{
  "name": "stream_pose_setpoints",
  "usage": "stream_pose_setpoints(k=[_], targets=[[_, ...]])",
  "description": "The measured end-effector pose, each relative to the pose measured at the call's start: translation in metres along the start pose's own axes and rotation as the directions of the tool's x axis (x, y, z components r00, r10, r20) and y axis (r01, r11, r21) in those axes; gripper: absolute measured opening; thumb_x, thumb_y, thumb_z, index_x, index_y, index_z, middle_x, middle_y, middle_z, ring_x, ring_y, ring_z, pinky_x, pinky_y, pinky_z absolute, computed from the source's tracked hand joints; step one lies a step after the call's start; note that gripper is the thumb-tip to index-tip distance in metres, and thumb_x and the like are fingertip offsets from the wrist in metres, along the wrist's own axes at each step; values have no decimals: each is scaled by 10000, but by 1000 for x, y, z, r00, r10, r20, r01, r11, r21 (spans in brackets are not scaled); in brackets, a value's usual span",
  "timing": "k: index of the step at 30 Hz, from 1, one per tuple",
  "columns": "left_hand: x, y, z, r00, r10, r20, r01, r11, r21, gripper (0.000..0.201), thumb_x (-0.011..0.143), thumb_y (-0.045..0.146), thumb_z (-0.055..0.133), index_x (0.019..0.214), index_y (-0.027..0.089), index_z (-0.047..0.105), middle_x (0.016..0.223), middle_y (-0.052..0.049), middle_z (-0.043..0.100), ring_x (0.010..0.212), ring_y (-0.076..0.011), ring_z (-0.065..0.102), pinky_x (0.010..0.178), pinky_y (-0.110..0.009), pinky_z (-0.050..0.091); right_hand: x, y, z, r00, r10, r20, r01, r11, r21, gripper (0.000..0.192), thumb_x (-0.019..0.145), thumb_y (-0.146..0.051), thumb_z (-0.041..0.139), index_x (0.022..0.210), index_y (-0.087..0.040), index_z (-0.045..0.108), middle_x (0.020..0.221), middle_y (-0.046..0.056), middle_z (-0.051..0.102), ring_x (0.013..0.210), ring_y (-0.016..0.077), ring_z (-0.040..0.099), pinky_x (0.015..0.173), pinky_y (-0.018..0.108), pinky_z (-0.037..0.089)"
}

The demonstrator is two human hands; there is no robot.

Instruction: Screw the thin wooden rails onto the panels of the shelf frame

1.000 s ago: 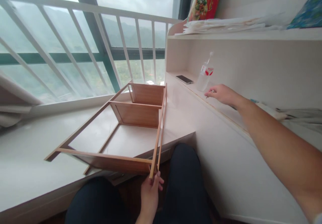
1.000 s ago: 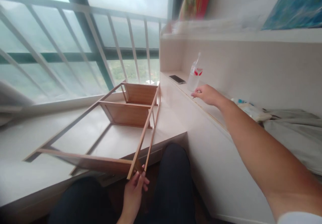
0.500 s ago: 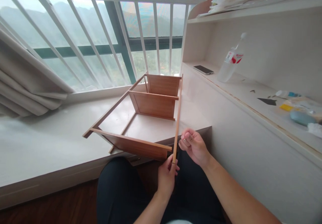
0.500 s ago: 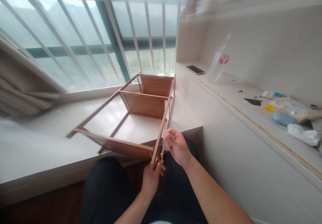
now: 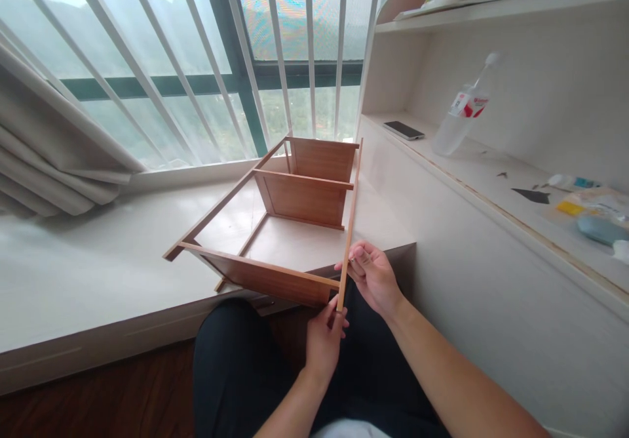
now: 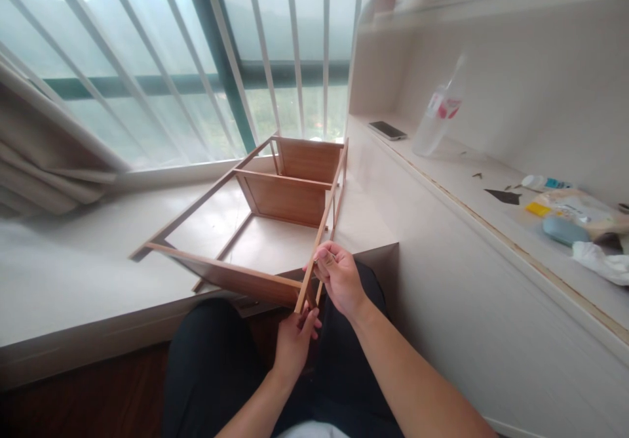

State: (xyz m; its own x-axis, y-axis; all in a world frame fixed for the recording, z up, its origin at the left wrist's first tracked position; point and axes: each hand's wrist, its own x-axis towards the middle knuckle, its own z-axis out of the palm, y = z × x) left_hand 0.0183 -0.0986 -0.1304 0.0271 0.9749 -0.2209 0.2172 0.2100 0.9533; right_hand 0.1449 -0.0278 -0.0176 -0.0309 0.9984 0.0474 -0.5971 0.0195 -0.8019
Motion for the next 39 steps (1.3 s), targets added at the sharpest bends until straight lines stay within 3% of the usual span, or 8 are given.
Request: stream_pose_setpoints(k=[4,6,9,11,12,16,20,39], targets=[[-17,6,-24,999,48,-23,-47,998,39,405,934,484,595,1078,149,770,740,-61,737,597,-182,648,582,-280,505,2,-1,2,1000,4,-11,-4,1000,13,364,740,-524,866,690,-232,654,487,-97,275,459,116,413,614,298,539],[-28,22,-42,970,239,-44,-230,961,153,302,958,414,586,981,187,785,803,-69,754,661,-187,671,618,-285,515,2,1,1,1000,0,-8,0,1000,23,358,754,-517,859,694,-231,653,488,-99,272,457,112,422,623,294,544],[-39,70,-69,752,659,-1,-611,698,374,166,949,254,606,956,226,769,827,-53,747,749,-185,657,734,-319,519,1,5,2,1000,-18,-26,20,998,57,341,773,-503,851,712,-233,652,500,-107,257,439,92,378,639,296,556],[-38,106,-82,593,803,57,-715,494,495,160,922,213,646,1025,261,759,909,-46,755,878,-206,662,883,-375,503,0,8,4,998,-16,-55,21,997,81,343,770,-504,853,725,-235,646,505,-111,233,435,92,372,609,289,549],[-34,122,-87,553,827,100,-722,417,552,176,917,229,665,1064,276,750,982,-49,758,967,-222,662,942,-396,476,0,9,5,997,-12,-71,18,996,92,349,767,-508,854,729,-233,641,507,-112,223,433,90,365,570,271,528],[-10,156,-94,614,713,340,-699,290,653,349,957,430,644,1269,276,660,1245,-64,721,1247,-269,593,1131,-478,306,-2,14,9,989,-15,-145,37,989,145,393,751,-513,865,727,-208,617,515,-112,235,434,59,211,400,177,290],[12,158,-100,598,587,546,-785,289,548,468,939,586,590,1253,244,644,1188,-64,737,1074,-218,672,1089,-419,347,-3,21,12,974,-3,-225,49,978,201,424,726,-518,879,731,-199,601,518,-110,275,456,56,175,396,179,202],[16,150,-101,591,612,526,-774,247,582,435,956,546,602,1288,269,649,1028,-25,758,910,-185,667,859,-343,373,5,33,15,965,-3,-263,81,955,284,462,716,-545,876,753,-213,557,508,-133,221,439,53,109,373,201,158]])
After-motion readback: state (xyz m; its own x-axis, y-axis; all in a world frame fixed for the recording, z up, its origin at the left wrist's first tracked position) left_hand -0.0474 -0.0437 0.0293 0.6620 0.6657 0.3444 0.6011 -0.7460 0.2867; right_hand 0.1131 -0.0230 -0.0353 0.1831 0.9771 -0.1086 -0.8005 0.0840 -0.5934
